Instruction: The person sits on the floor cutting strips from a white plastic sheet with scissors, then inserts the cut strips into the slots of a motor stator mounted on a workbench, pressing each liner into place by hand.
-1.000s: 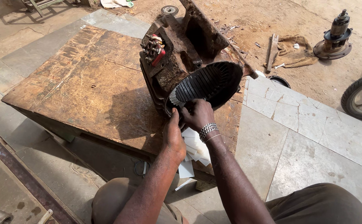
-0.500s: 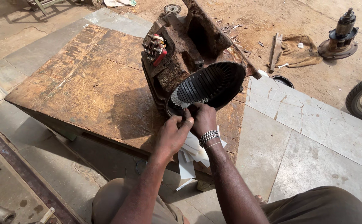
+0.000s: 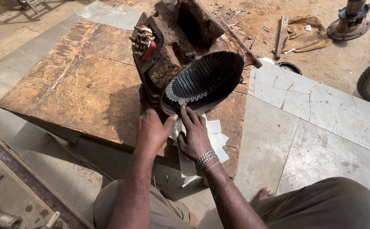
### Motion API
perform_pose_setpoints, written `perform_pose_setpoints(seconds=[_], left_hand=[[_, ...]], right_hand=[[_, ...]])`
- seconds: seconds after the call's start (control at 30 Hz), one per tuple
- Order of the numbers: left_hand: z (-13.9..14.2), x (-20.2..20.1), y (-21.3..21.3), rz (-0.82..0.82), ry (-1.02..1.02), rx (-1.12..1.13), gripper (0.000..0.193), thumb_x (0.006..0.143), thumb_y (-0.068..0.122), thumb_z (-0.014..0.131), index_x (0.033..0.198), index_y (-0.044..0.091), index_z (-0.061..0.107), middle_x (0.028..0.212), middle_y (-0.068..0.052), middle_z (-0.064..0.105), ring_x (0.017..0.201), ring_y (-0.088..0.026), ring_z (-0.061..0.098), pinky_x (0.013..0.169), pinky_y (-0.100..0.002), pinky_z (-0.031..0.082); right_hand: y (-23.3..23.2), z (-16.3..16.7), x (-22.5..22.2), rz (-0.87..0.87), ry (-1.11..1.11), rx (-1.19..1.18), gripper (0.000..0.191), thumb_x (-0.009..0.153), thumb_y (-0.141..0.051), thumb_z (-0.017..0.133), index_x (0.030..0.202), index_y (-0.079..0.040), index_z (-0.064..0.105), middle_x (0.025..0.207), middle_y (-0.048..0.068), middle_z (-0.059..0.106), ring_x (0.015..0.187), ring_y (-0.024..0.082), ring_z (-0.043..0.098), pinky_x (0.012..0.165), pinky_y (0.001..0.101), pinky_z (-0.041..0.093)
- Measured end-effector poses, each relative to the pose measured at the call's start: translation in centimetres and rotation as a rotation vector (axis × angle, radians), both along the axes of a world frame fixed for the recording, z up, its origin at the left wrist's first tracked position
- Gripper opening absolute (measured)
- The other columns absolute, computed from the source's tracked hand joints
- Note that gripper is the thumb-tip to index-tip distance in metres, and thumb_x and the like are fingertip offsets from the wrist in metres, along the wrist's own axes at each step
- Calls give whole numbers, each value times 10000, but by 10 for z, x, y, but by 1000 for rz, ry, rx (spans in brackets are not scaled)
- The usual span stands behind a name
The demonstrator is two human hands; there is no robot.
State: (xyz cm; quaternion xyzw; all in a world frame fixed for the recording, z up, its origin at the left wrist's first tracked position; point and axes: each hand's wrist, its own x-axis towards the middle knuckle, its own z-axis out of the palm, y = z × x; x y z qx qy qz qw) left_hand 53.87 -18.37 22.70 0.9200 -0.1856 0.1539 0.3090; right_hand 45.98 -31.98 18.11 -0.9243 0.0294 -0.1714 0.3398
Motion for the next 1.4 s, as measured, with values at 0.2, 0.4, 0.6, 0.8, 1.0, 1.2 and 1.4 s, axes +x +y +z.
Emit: perform_pose_setpoints(seconds=[0.2,0.4,0.6,0.8,1.0,1.2,1.4], left_hand=[[-14,-2,-1,-8,216,-125,532,869,281,792,1141,-114,562,951,-309,706,921,-453,726,845,-546,568],[-7,-7,-2,4,232,-122,434,886,278,773,995,-91,571,841,-274,686,820,-424,725,769,-526,573],[-3,-9,-3,71,354,-39,410,925,330,753,889,-31,562,690,-195,627,634,-313,689,595,-478,569],[2,-11,-3,45,315,-64,393,921,313,757,861,-20,557,603,-130,594,540,-227,652,529,-415,541],[-1,-10,-3,47,377,-97,399,925,279,745,1012,-70,573,772,-214,673,710,-322,736,677,-463,591],[-10,-8,-6,-37,263,-239,753,891,173,733,1482,-61,329,1288,-281,648,1196,-396,663,1031,-496,505],[-14,-7,-8,4,294,-244,857,891,155,731,1545,-24,208,1336,-283,611,1237,-407,629,1072,-518,466]], right_hand=[[6,-5,-2,37,56,-89,1008,724,-100,726,1598,-49,226,1625,203,303,1463,447,269,1206,512,252],[9,-2,-5,48,33,-80,1045,713,-123,740,1602,-22,199,1630,229,281,1466,457,253,1217,515,242],[8,-7,1,34,48,-107,1026,726,-177,760,1574,9,214,1595,244,296,1461,443,281,1220,531,238],[7,-3,-3,33,42,-52,1037,721,-143,747,1597,-19,206,1634,225,273,1466,447,276,1216,520,270],[7,9,-4,31,135,-89,1083,710,-172,776,1596,-47,165,1633,213,239,1452,448,267,1184,523,288],[16,13,1,-42,177,-187,1085,713,-233,800,1594,-62,191,1635,182,245,1446,420,287,1155,530,335],[14,11,6,-46,202,-212,1130,684,-256,818,1601,-98,178,1641,134,224,1427,397,292,1115,524,371]])
